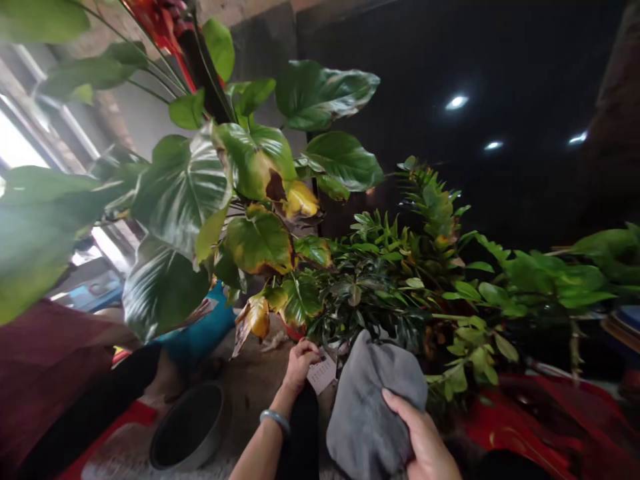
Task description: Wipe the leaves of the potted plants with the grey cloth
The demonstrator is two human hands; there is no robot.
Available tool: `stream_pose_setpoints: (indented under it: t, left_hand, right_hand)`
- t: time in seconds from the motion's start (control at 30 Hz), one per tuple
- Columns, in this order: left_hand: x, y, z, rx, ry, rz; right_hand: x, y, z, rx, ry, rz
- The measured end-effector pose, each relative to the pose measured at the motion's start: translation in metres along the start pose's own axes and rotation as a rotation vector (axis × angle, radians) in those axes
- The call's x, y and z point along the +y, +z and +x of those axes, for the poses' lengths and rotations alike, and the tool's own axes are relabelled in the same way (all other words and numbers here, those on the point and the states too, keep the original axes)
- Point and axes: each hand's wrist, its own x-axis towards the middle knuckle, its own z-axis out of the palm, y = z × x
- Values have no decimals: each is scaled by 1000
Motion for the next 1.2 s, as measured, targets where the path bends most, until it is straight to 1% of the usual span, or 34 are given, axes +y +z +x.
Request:
stream_pose_setpoints:
  t: [0.03,0.07,0.1,0.17,0.2,0.23,0.27,0.3,0.33,0.4,0.47,0.53,0.57,0.63,0.7,0.77,0.8,0.87,0.9,0.97,1.0,1.07,1.13,1.17,1.2]
  left_hand:
    - [-1,0,0,2,-4,-17]
    - [-1,1,0,2,-12,-36]
    - [-2,2,-1,0,-22,-58]
    - [-3,5,-2,-10,-45,-101]
    - [-3,7,-2,-16,-54,-119]
    - [-4,8,-3,-20,-61,-133]
    - [-4,9,-3,-22,-65,-142]
    - [-4,9,-4,-21,-67,-146]
    - [-4,9,-4,-18,-69,-147]
    - [-4,8,-3,-11,-75,-143]
    - [-4,5,-3,-12,-88,-138]
    - [-2,3,-2,-25,-110,-136]
    - [-1,3,-2,-33,-120,-137]
    - [4,1,-4,-53,-129,-143]
    - [9,1,-7,-73,-124,-149]
    - [14,2,-11,-89,-111,-155]
    - [15,2,-12,-94,-104,-156]
    - [16,1,-14,-100,-96,-156]
    - [16,1,-14,-100,-97,-154]
    - [12,-2,-11,-92,-114,-146]
    - [10,-4,-10,-86,-124,-143]
    - [6,-8,-7,-80,-140,-138]
    - [4,-12,-6,-88,-143,-134]
    - [4,-13,-6,-95,-142,-132]
    - [4,-14,-6,-103,-141,-131]
  right_hand:
    - [-7,1,-5,-10,1,11]
    - [-19,5,-9,-12,-22,39]
    - [-34,11,-13,-11,-76,78]
    - [-67,27,-15,-11,-253,159]
    - [-79,35,-14,-12,-339,187]
    - [-87,42,-11,-13,-397,201]
    - [-89,47,-8,-10,-415,200]
    - [-84,49,-4,-4,-390,184]
    - [-74,49,-1,-1,-329,151]
    - [-44,42,4,-14,-168,58]
    - [-14,30,2,-60,-27,-46]
    - [2,22,-6,-121,36,-129]
    - [3,21,-11,-155,48,-153]
    - [-9,28,-23,-200,30,-148]
    - [-32,47,-32,-201,-55,-77]
    - [-51,68,-34,-176,-205,-9]
    - [-56,77,-31,-160,-289,0]
    - [-55,85,-20,-122,-403,-60]
    - [-49,84,-13,-99,-423,-121]
    - [-31,73,-1,-59,-395,-256]
    - [-22,64,2,-57,-355,-312]
    - [-8,48,0,-106,-256,-373]
    - [-5,41,-10,-168,-185,-355]
    - [-9,43,-16,-185,-182,-325]
    - [-15,49,-21,-185,-222,-288]
